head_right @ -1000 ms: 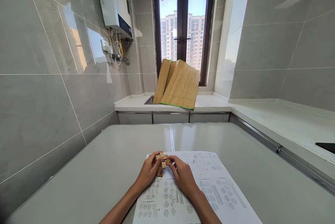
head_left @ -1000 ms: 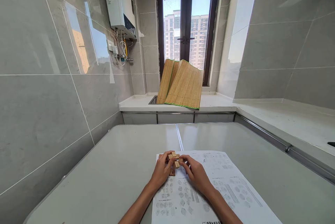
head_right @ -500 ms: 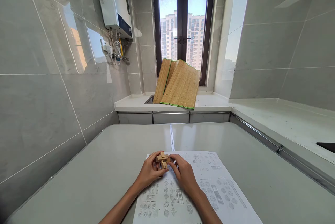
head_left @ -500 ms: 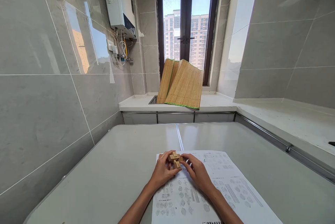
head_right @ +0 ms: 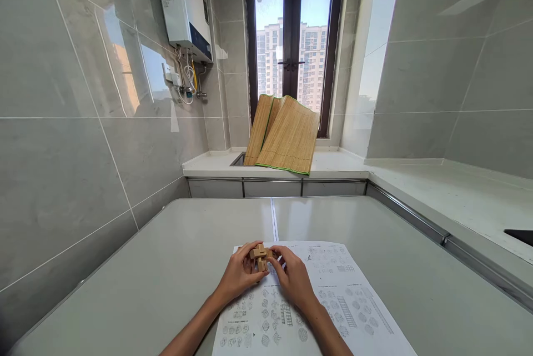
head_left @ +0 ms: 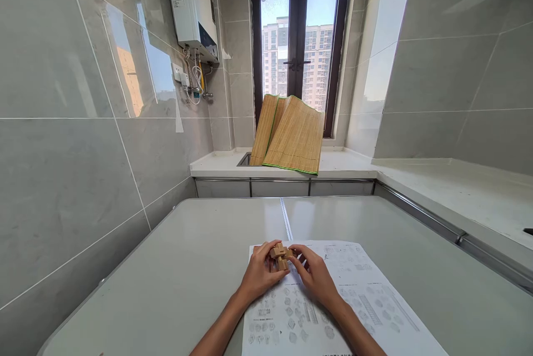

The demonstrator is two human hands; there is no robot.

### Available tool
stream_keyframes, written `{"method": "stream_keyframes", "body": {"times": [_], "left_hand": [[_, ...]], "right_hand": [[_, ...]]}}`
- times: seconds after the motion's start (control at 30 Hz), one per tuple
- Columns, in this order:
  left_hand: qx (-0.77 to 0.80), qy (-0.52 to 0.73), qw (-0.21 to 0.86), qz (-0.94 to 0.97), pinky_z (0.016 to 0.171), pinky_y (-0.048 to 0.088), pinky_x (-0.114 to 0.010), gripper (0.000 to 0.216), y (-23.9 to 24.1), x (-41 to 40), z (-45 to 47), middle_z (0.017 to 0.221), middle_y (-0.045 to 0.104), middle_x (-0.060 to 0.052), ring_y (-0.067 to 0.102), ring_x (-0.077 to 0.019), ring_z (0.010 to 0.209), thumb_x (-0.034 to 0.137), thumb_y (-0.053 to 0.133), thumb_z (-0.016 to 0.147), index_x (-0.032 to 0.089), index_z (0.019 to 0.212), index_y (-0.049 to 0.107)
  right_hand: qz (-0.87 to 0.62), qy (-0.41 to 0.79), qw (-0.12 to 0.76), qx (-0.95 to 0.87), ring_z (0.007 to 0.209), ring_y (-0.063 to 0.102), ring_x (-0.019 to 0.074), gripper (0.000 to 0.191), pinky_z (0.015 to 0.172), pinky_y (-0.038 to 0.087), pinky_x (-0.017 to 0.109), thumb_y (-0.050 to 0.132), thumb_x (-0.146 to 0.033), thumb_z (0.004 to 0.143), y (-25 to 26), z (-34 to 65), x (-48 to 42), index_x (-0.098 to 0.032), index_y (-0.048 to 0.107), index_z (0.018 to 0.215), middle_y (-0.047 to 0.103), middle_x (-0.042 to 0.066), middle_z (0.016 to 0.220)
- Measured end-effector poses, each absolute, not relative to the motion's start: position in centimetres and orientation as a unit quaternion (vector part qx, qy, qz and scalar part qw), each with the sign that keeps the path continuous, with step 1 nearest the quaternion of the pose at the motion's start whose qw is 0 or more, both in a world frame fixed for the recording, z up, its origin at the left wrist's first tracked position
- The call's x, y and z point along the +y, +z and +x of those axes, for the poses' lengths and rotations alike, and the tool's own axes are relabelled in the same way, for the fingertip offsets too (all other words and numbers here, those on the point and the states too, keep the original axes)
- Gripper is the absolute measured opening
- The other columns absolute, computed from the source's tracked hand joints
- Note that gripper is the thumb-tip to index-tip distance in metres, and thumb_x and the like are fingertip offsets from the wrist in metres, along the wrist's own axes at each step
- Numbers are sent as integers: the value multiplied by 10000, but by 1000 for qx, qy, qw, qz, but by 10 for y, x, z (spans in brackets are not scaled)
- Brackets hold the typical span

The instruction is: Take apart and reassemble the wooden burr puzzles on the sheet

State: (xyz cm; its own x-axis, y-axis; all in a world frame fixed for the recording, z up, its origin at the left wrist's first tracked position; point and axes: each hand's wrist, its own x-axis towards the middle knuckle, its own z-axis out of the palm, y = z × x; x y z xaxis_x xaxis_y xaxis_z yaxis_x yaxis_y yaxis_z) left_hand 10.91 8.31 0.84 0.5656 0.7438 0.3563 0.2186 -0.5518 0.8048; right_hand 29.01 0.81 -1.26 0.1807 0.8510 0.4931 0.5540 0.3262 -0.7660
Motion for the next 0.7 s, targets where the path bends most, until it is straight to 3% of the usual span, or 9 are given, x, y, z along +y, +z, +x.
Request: {"method": "stream_keyframes", "body": {"times": [0.2,0.33,0.5,0.7], "left_hand": [[290,347,346,822,912,510,-388,633,12,81,110,1128,640,-64,563,-283,1063,334,823,707,313,1309,629],[281,360,347,819,891,521,-371,625,11,81,110,1172,593,-75,586,-268,1039,340,837,692,314,1288,650],[289,347,348,822,868,506,-372,625,10,79,109,1091,667,-64,551,-280,1042,347,820,723,307,1315,625],[294,382,440,758,887,534,-390,730,5,82,111,1082,681,-87,609,-279,1033,394,874,665,250,1335,624]], "right_hand": [[-547,148,526,-634,697,655,191,345,582,519,291,469,-489,984,-12,290,8,-242,670,1115,730,72,970],[-531,161,523,-647,752,662,197,338,611,526,290,474,-488,982,-9,289,6,-252,668,1129,727,69,1016],[-539,175,521,-638,731,656,204,370,606,522,304,495,-533,964,-9,290,6,-244,667,1119,731,78,1008],[-556,208,557,-581,640,645,187,448,657,532,318,404,-559,1001,-15,292,10,-220,624,1193,707,43,822]]}}
